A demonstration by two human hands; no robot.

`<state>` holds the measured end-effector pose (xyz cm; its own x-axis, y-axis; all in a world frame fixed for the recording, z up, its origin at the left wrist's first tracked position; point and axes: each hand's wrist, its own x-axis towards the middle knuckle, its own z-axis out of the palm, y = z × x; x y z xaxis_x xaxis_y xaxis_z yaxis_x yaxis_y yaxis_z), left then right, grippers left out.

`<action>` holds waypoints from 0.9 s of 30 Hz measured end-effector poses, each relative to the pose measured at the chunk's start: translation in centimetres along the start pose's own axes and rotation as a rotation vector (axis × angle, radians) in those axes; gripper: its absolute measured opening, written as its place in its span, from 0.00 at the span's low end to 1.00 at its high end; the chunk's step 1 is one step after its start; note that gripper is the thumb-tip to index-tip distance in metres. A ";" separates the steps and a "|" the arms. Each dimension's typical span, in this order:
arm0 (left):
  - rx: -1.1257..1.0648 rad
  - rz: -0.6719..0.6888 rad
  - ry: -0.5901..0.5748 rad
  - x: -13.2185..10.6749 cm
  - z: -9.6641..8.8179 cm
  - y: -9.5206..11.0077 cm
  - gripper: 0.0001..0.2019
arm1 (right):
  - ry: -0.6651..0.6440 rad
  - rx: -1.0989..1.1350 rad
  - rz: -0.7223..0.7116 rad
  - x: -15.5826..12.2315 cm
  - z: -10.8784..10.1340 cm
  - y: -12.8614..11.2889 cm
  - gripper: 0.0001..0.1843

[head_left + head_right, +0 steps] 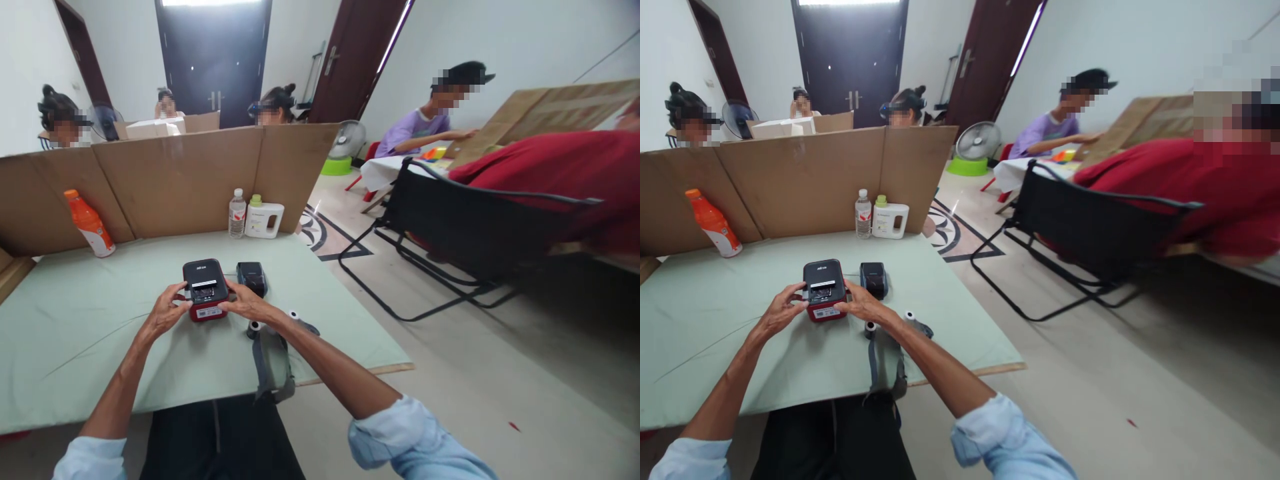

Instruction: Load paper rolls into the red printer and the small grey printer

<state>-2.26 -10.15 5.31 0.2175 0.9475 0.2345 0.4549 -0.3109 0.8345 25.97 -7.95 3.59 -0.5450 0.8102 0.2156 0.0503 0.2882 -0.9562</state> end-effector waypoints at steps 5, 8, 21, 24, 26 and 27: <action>0.227 0.145 0.006 -1.0 -0.5 1.2 0.21 | 0.084 -0.178 -0.013 -0.6 0.5 0.4 0.45; 0.335 0.229 0.026 -1.4 -0.4 1.2 0.18 | 0.094 -0.218 -0.010 -0.7 0.7 0.5 0.45; 0.501 0.271 0.105 -1.8 0.8 0.8 0.17 | 0.100 -0.171 -0.011 -0.6 1.1 1.0 0.42; 0.504 0.275 0.102 -1.8 0.8 1.0 0.16 | 0.088 -0.176 -0.019 -0.7 1.1 0.9 0.41; 0.500 0.274 0.095 -1.9 0.8 1.1 0.16 | 0.094 -0.181 -0.011 -0.7 1.1 0.9 0.41; 0.497 0.272 0.092 -1.9 0.8 1.1 0.16 | 0.100 -0.186 -0.005 -0.7 1.1 0.9 0.41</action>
<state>-1.45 -12.33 5.41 0.3173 0.8241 0.4693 0.7495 -0.5211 0.4083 25.47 -8.82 2.36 -0.4606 0.8523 0.2478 0.2059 0.3742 -0.9042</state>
